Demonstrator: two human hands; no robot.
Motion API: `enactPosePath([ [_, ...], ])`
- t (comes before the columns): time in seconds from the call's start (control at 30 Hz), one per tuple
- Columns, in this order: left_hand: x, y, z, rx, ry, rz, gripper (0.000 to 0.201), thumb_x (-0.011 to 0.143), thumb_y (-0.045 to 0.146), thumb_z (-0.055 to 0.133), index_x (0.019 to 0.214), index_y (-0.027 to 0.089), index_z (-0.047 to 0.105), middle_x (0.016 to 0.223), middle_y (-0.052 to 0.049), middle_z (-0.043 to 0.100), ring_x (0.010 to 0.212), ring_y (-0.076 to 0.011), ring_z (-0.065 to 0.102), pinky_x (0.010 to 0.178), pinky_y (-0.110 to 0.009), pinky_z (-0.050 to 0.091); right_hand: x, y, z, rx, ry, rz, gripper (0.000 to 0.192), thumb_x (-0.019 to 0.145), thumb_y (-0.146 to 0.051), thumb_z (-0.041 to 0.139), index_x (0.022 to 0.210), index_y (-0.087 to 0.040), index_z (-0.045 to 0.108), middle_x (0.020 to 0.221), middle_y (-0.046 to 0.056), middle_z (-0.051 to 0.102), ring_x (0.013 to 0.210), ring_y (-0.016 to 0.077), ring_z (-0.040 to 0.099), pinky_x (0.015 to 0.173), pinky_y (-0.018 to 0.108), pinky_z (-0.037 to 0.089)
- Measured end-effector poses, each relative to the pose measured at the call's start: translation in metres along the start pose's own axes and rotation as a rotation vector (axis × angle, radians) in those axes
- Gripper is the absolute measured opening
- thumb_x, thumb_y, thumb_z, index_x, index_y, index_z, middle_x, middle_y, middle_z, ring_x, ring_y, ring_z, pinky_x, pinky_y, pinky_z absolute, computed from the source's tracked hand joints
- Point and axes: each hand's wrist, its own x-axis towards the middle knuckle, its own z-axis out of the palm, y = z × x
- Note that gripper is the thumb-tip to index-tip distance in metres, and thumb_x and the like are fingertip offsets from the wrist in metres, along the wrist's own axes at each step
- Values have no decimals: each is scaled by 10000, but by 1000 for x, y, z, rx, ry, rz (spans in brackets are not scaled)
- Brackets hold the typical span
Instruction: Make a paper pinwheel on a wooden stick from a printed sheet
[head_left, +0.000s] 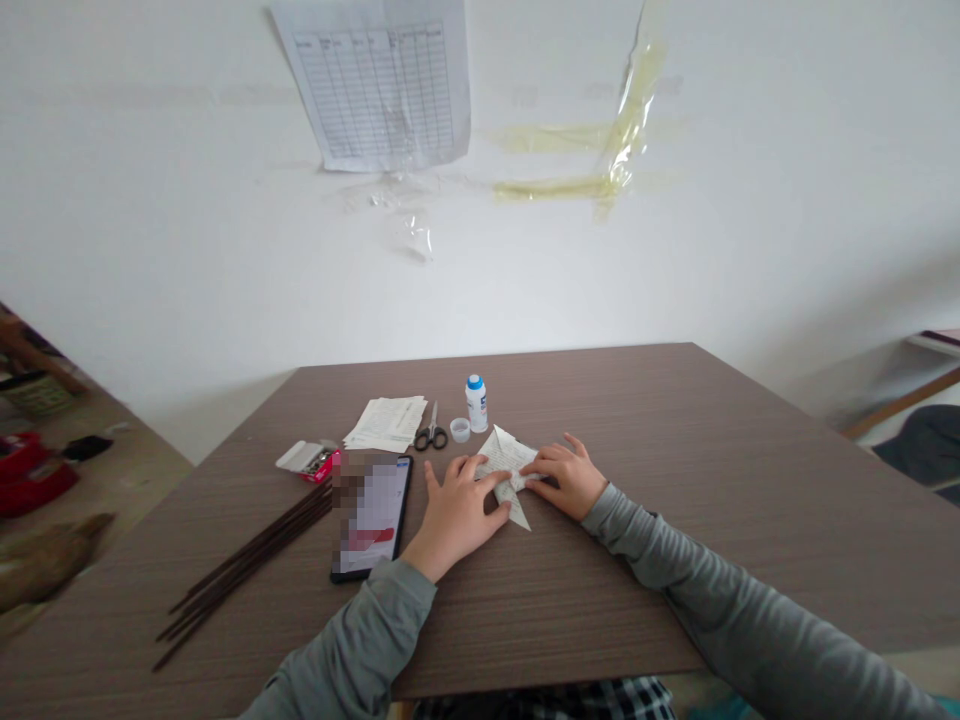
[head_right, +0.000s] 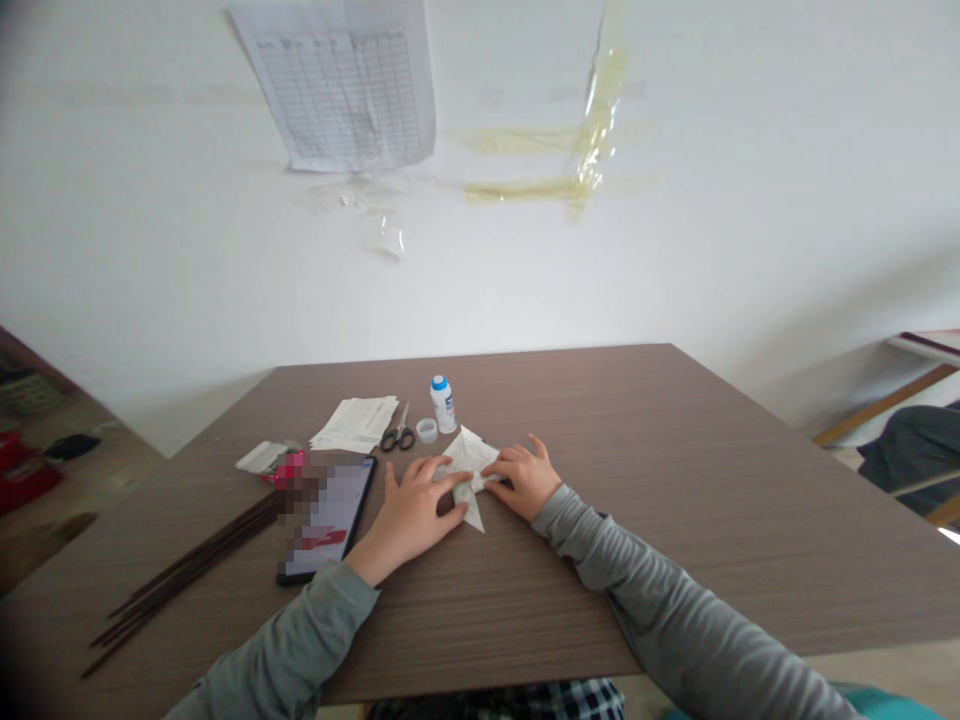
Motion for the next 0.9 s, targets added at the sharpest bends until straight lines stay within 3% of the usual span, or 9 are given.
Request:
enactPosePath([
  [0.2,2,2,2,11,6,-4,477,1174,393,920,1651,411,938,1915,-145,736,1875,-556,528,1535,-1047,235,0,1,0,1,15,-5,209,1190,-325,868,1320,-370,1025,1209,85,952,1251,344,888,1455,797,508],
  [0.6,4,-2,5,-33,-32,15,511,1175,322,896,1681,392,894,1958,-116,721,1918,-550,511,1519,-1080,154,1,-3,-3,17,-35,11,253,1213,-319,843,1393,-356,1017,1278,108,962,1297,354,890,1475,844,465],
  [0.9,2,-5,6,-16,-30,13,556,1176,364,902,1729,418,870,1940,-110,739,1893,-571,522,1512,-1074,220,0,-1,-2,19,9,-10,221,1208,-337,850,1339,-351,1027,1219,101,962,1244,346,898,1462,777,503],
])
